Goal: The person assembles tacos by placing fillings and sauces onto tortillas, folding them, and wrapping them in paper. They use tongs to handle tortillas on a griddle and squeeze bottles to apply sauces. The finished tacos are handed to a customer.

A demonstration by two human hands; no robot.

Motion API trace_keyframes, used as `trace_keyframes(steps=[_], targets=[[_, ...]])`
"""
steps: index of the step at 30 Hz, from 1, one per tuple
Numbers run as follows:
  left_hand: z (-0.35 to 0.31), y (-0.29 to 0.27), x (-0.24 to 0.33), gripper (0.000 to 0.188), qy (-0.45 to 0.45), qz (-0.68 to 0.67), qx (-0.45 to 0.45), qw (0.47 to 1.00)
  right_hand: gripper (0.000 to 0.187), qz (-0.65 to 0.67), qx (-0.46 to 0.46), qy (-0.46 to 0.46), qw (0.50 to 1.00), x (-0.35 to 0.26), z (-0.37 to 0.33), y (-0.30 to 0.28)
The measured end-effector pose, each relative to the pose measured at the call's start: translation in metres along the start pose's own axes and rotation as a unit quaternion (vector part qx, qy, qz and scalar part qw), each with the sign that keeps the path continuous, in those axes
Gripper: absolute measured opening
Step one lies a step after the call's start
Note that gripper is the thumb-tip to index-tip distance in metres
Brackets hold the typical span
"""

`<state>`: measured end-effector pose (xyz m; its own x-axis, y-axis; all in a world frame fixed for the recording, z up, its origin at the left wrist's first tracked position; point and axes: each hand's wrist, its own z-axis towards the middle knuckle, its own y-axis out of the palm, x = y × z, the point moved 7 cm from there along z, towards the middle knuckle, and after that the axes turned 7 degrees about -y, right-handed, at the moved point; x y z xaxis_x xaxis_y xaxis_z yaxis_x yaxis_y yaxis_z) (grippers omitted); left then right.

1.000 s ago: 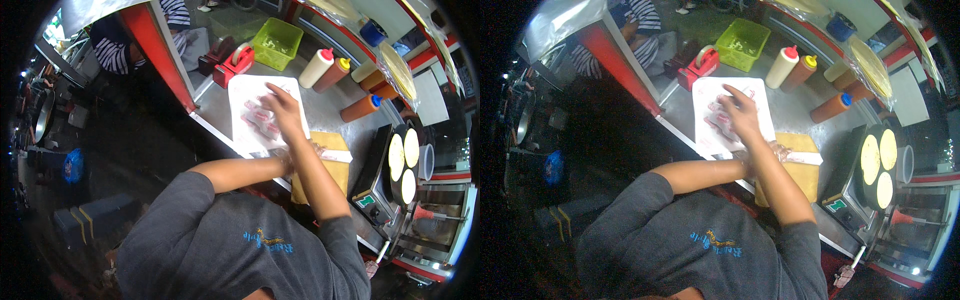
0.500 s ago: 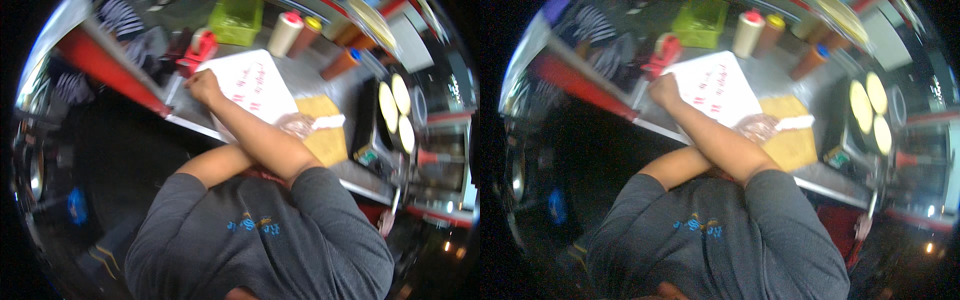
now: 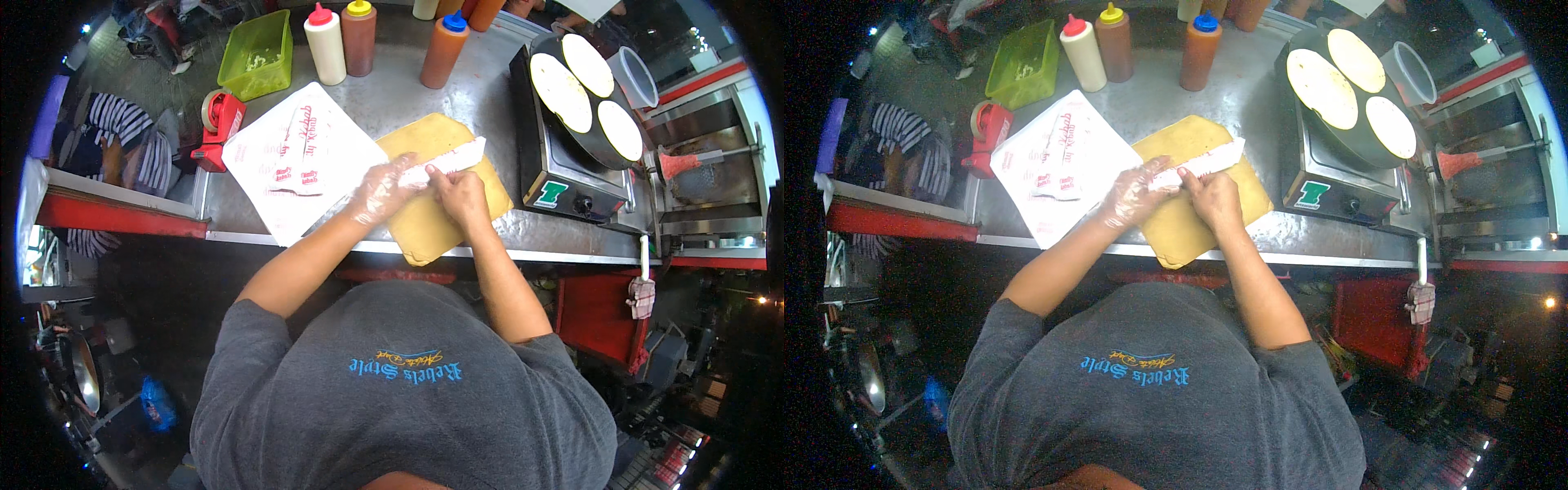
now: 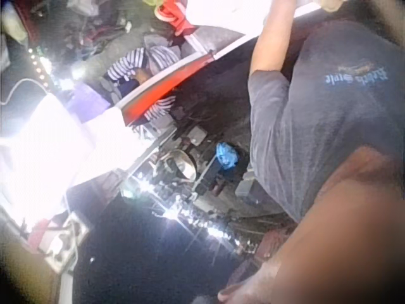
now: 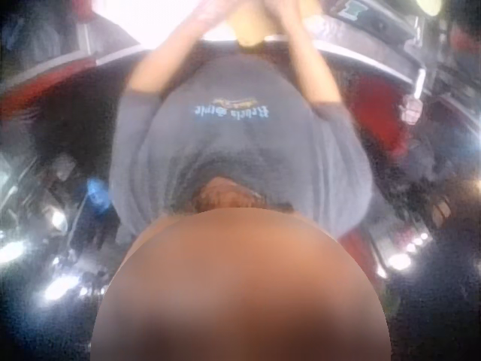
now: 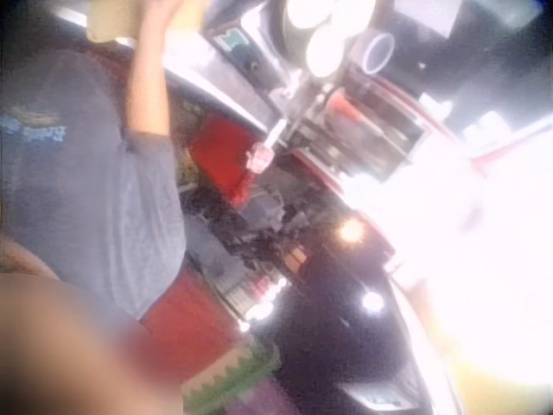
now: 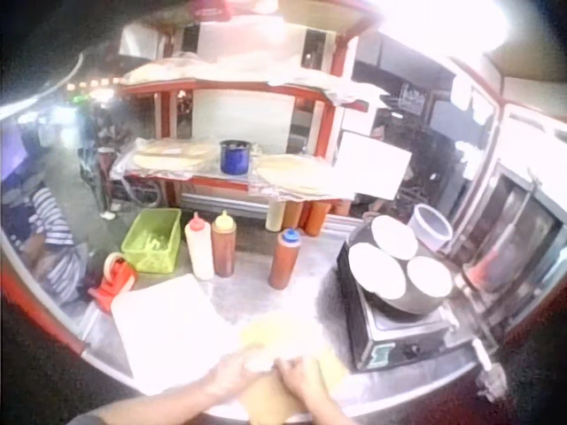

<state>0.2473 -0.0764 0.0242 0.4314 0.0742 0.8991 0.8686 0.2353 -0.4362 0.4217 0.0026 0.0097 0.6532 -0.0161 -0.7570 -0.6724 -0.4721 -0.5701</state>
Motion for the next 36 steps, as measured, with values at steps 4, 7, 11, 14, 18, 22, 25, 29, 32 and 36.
trace_keyframes(steps=[4,7,11,14,18,22,25,29,32,36], targets=[[-0.011,-0.001,0.009,0.064,-0.188,-0.146,-0.079,0.968,0.041,0.241,-0.02,-0.083,0.967,-0.017,-0.015,0.001],[-0.031,-0.015,0.048,0.059,-0.033,-0.101,0.024,0.994,0.041,0.303,0.018,-0.189,0.934,-0.04,-0.038,-0.002],[-0.068,-0.007,0.085,0.048,0.208,0.125,0.151,0.958,0.042,0.483,-0.025,-0.221,0.847,-0.059,-0.051,0.013],[-0.065,-0.003,0.046,0.035,-0.01,-0.129,0.086,0.988,0.039,0.329,-0.06,-0.198,0.921,-0.063,-0.033,0.021],[-0.041,-0.03,0.046,0.044,0.024,-0.329,0.098,0.939,0.038,0.294,-0.195,-0.235,0.906,-0.067,-0.007,0.025],[0.019,-0.038,0.068,0.054,0.036,-0.3,-0.203,0.931,0.054,0.231,-0.302,-0.376,0.845,-0.074,-0.003,0.019],[0.042,-0.031,0.077,0.057,0.032,-0.152,-0.311,0.938,0.074,0.081,-0.286,-0.403,0.866,-0.071,0.001,-0.002],[0.045,-0.005,0.085,0.051,-0.028,-0.22,-0.261,0.94,0.102,-0.073,-0.134,-0.455,0.877,-0.078,-0.017,-0.06],[0.031,0.005,0.097,0.056,0.013,-0.115,-0.041,0.992,0.097,0.1,0.081,-0.465,0.876,-0.079,-0.053,-0.103],[0.006,0.022,0.129,0.068,0.182,-0.031,0.13,0.974,0.08,0.073,0.2,-0.426,0.879,-0.076,-0.087,-0.089]])
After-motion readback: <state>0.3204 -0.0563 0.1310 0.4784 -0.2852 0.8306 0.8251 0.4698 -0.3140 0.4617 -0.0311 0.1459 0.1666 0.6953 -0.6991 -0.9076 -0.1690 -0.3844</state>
